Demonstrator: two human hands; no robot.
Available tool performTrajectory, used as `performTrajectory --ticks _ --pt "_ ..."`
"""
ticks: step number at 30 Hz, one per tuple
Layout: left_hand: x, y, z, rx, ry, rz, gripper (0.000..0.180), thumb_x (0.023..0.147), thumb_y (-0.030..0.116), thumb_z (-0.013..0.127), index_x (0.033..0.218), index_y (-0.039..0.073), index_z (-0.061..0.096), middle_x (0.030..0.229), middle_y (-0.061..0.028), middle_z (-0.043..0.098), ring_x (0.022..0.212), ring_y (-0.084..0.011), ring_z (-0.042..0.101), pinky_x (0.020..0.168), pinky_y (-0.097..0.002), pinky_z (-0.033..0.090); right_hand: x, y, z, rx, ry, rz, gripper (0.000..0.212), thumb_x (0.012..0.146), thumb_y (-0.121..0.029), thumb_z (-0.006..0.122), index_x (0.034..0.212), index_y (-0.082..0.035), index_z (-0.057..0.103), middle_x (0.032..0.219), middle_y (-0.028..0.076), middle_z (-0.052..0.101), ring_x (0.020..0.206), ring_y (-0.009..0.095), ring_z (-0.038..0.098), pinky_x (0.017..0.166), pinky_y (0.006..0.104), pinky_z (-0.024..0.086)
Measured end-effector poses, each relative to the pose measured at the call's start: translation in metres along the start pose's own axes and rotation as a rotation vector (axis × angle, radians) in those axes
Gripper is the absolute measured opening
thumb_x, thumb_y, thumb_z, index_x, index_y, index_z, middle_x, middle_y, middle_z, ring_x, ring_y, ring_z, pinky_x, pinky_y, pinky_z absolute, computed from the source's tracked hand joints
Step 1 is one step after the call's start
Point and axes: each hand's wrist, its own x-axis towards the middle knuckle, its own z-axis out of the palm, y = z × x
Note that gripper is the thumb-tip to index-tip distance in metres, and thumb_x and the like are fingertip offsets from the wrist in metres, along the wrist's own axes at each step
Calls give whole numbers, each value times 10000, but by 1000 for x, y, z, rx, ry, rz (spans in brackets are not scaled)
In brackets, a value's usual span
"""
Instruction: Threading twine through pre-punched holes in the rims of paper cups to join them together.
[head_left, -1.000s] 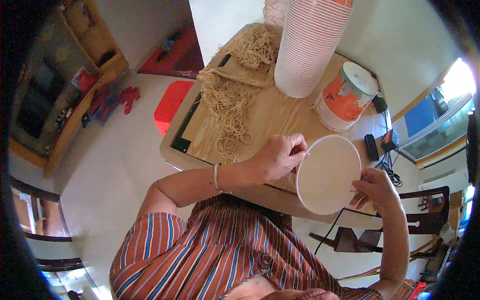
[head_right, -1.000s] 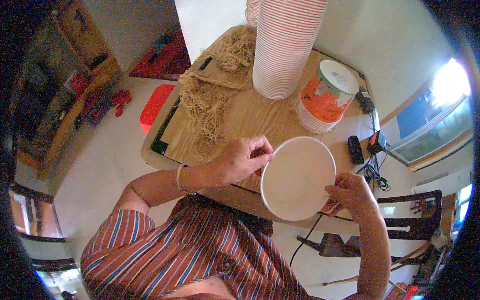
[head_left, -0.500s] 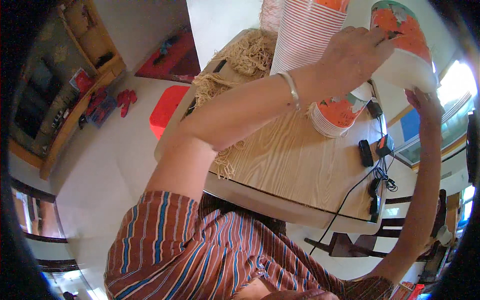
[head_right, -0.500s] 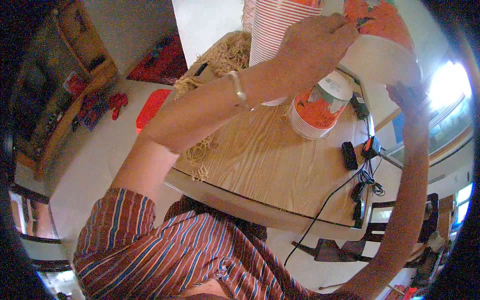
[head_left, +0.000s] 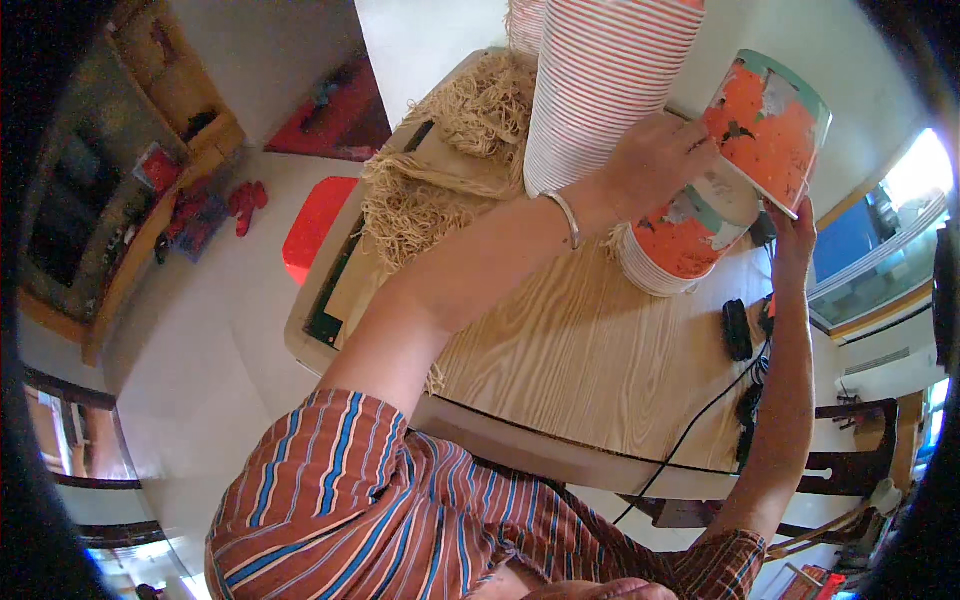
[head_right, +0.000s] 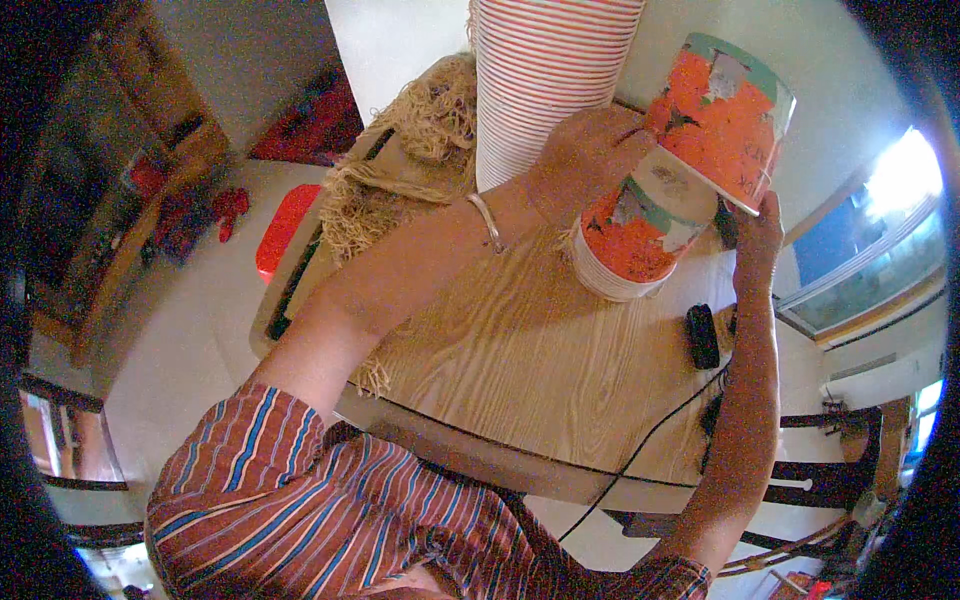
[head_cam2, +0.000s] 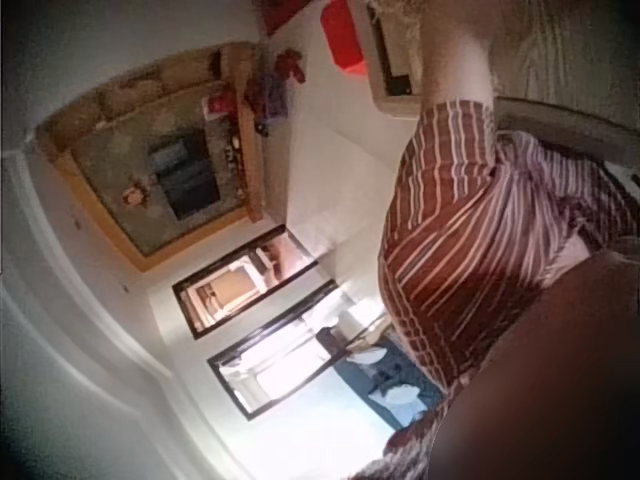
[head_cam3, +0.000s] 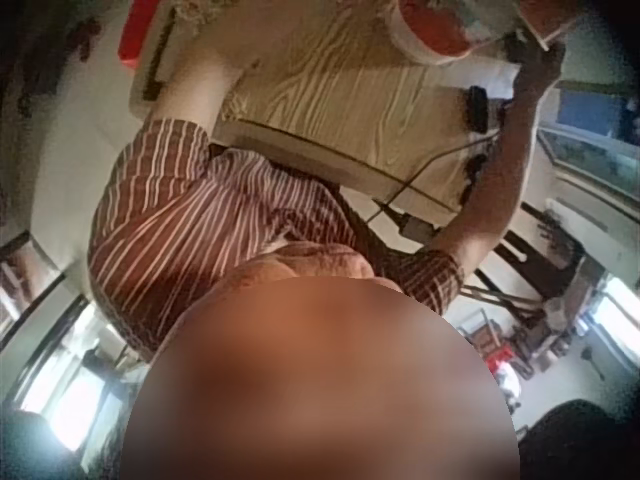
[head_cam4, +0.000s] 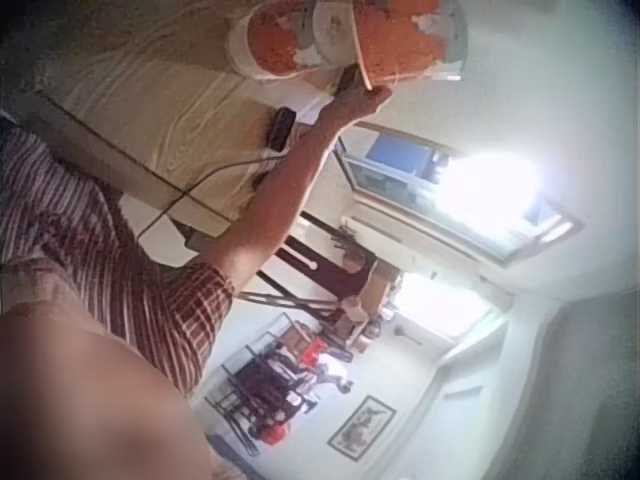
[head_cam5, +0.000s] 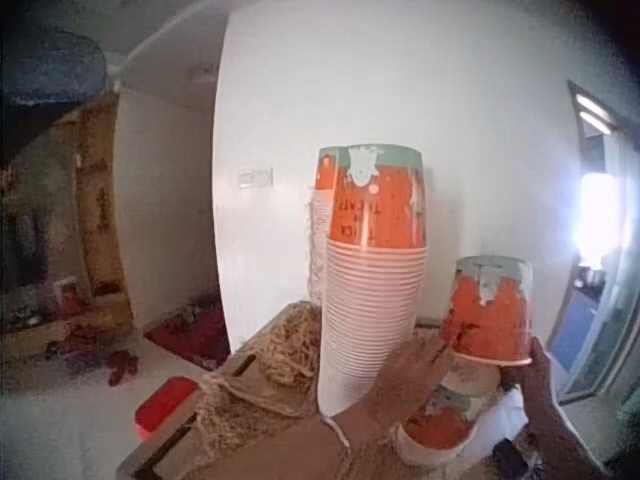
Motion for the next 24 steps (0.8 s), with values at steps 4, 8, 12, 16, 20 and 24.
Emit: performTrajectory --ticks 4,8,12,16,20,24 --pt "-16 6 4 -46 -6 -61 153 726 155 588 867 97 574 853 -47 565 740 -216 599 650 -345 496 -10 28 -5 63 -40 136 370 916 -148 603 1252 -29 503 1173 49 584 1049 126 547 913 284 439" --pt "-27 4 -9 -200 -209 -74 208 776 121 592 971 57 623 987 -140 641 839 -310 646 660 -395 554 -21 44 4 104 8 35 343 894 -189 628 1205 -78 535 1128 19 596 1031 135 534 897 295 428" --pt "-42 3 -12 -227 -240 -22 218 784 124 578 986 57 623 992 -143 640 826 -309 648 644 -387 557 -29 57 4 -16 27 27 310 913 -139 585 1207 -57 534 1174 43 586 1096 146 519 952 305 409" --pt "-56 1 -12 -257 -204 -16 193 762 137 575 942 72 602 933 -103 616 786 -265 629 632 -364 536 -36 59 5 -148 -11 64 338 920 -111 555 1251 -48 523 1217 65 583 1122 147 519 961 305 405" --pt "-71 0 -6 -286 -178 -24 150 748 140 581 884 77 580 884 -76 602 745 -233 615 623 -350 519 -42 59 8 -116 15 120 395 932 -110 535 1320 -48 502 1255 72 581 1149 163 521 969 314 406" --pt "-77 1 -7 -288 -132 -25 142 763 132 579 889 68 575 889 -89 603 748 -250 616 631 -356 525 -46 73 4 -78 39 121 389 944 -116 515 1325 -40 498 1254 74 585 1135 169 533 963 318 415"
